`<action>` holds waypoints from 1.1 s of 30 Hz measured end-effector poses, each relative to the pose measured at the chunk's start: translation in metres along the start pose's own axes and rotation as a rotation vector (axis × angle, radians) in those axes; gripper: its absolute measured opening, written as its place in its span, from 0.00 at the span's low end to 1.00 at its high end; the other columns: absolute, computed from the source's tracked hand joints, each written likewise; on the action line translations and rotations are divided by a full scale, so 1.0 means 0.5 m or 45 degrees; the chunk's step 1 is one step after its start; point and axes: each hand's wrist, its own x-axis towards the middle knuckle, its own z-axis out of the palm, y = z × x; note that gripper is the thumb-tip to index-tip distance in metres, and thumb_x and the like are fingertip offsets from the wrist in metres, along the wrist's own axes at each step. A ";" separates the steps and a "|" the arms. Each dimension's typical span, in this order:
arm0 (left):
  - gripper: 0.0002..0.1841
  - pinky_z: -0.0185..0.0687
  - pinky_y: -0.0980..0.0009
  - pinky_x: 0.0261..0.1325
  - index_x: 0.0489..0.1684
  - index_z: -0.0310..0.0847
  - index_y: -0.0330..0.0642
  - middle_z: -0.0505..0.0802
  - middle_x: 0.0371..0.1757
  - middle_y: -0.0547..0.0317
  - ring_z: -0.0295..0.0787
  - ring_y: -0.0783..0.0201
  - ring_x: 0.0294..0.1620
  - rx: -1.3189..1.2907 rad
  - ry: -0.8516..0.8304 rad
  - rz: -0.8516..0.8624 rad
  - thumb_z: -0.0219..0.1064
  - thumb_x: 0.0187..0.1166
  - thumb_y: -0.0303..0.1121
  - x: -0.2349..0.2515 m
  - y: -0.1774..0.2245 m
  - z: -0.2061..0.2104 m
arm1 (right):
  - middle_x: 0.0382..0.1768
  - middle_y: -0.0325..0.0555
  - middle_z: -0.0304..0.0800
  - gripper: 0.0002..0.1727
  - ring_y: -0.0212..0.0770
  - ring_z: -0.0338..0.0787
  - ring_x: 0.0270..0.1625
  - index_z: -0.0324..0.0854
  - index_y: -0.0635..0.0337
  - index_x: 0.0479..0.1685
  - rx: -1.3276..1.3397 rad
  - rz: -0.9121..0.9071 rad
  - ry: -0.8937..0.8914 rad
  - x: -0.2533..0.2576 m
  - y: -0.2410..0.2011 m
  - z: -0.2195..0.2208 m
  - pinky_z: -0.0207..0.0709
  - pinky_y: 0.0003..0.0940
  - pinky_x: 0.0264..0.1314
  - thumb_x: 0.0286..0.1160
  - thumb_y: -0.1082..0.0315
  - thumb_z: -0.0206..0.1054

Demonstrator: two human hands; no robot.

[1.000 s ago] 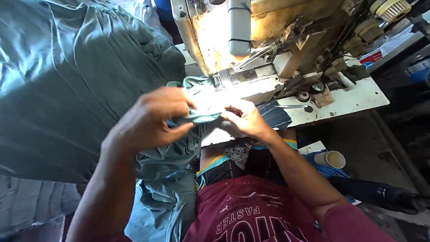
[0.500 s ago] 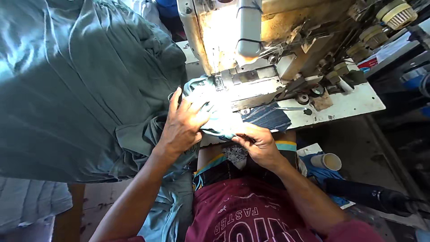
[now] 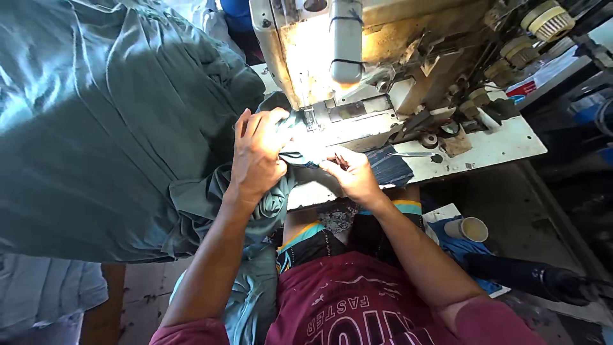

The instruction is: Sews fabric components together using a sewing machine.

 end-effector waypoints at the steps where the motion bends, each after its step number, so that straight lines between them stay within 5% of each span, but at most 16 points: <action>1: 0.12 0.55 0.38 0.88 0.50 0.91 0.50 0.84 0.76 0.54 0.76 0.48 0.80 -0.003 0.022 -0.015 0.62 0.75 0.31 -0.004 0.005 0.001 | 0.32 0.43 0.88 0.04 0.32 0.83 0.28 0.86 0.64 0.46 0.018 -0.013 0.008 0.004 0.001 0.002 0.81 0.28 0.30 0.79 0.74 0.69; 4: 0.15 0.56 0.39 0.88 0.53 0.93 0.46 0.82 0.78 0.50 0.72 0.45 0.83 -0.052 0.035 -0.026 0.69 0.69 0.31 -0.026 0.023 0.001 | 0.32 0.44 0.88 0.05 0.32 0.82 0.27 0.86 0.65 0.47 0.035 -0.028 0.027 0.010 0.002 0.005 0.79 0.27 0.29 0.78 0.75 0.70; 8: 0.22 0.49 0.37 0.91 0.60 0.92 0.51 0.78 0.82 0.51 0.65 0.46 0.88 -0.103 0.004 -0.024 0.70 0.67 0.42 -0.039 0.030 0.003 | 0.43 0.45 0.93 0.10 0.32 0.89 0.36 0.88 0.64 0.54 -0.007 -0.037 0.013 0.005 -0.004 -0.004 0.86 0.28 0.39 0.78 0.76 0.70; 11: 0.19 0.48 0.36 0.92 0.53 0.93 0.50 0.82 0.79 0.50 0.67 0.46 0.88 -0.222 0.097 0.017 0.71 0.71 0.48 -0.038 0.033 -0.008 | 0.52 0.40 0.94 0.17 0.30 0.87 0.33 0.89 0.56 0.63 -0.072 0.019 0.042 -0.016 -0.021 -0.023 0.85 0.27 0.35 0.77 0.76 0.70; 15: 0.09 0.56 0.39 0.89 0.37 0.92 0.41 0.87 0.73 0.50 0.74 0.47 0.82 -0.238 0.299 -0.091 0.67 0.77 0.36 -0.026 0.046 -0.024 | 0.58 0.40 0.94 0.17 0.33 0.93 0.41 0.89 0.56 0.63 -0.111 0.024 0.111 -0.049 -0.049 -0.071 0.90 0.30 0.43 0.77 0.76 0.70; 19: 0.07 0.72 0.51 0.76 0.43 0.92 0.48 0.87 0.71 0.55 0.80 0.54 0.74 -0.159 0.398 -0.346 0.68 0.79 0.36 0.035 0.029 -0.025 | 0.53 0.42 0.96 0.14 0.32 0.89 0.34 0.90 0.58 0.59 -0.131 -0.036 0.191 -0.072 -0.077 -0.126 0.85 0.28 0.34 0.78 0.75 0.70; 24: 0.29 0.78 0.42 0.72 0.70 0.81 0.55 0.76 0.82 0.51 0.74 0.48 0.80 -0.198 -0.084 -0.673 0.75 0.71 0.54 0.095 -0.002 -0.019 | 0.51 0.43 0.96 0.13 0.31 0.89 0.32 0.89 0.58 0.60 -0.260 -0.149 0.283 -0.083 -0.123 -0.205 0.82 0.27 0.29 0.80 0.70 0.70; 27: 0.43 0.82 0.31 0.61 0.83 0.69 0.51 0.74 0.82 0.41 0.80 0.36 0.74 -0.141 -0.386 -0.733 0.82 0.63 0.48 0.127 -0.001 -0.013 | 0.49 0.45 0.95 0.13 0.31 0.84 0.26 0.89 0.58 0.60 -0.307 -0.223 0.374 -0.077 -0.148 -0.260 0.77 0.27 0.23 0.80 0.71 0.70; 30: 0.39 0.84 0.29 0.52 0.79 0.73 0.42 0.83 0.72 0.39 0.85 0.33 0.65 -0.020 -0.514 -0.744 0.81 0.62 0.42 0.143 0.012 -0.005 | 0.49 0.48 0.94 0.13 0.35 0.87 0.29 0.86 0.63 0.60 -0.450 -0.360 0.489 -0.066 -0.170 -0.326 0.83 0.32 0.28 0.80 0.72 0.69; 33: 0.28 0.83 0.31 0.51 0.65 0.80 0.38 0.86 0.67 0.41 0.88 0.36 0.62 0.019 -0.562 -0.767 0.77 0.64 0.38 0.146 0.019 0.002 | 0.45 0.45 0.92 0.11 0.31 0.79 0.22 0.83 0.64 0.59 -0.506 -0.359 0.718 -0.045 -0.177 -0.394 0.74 0.28 0.20 0.84 0.69 0.66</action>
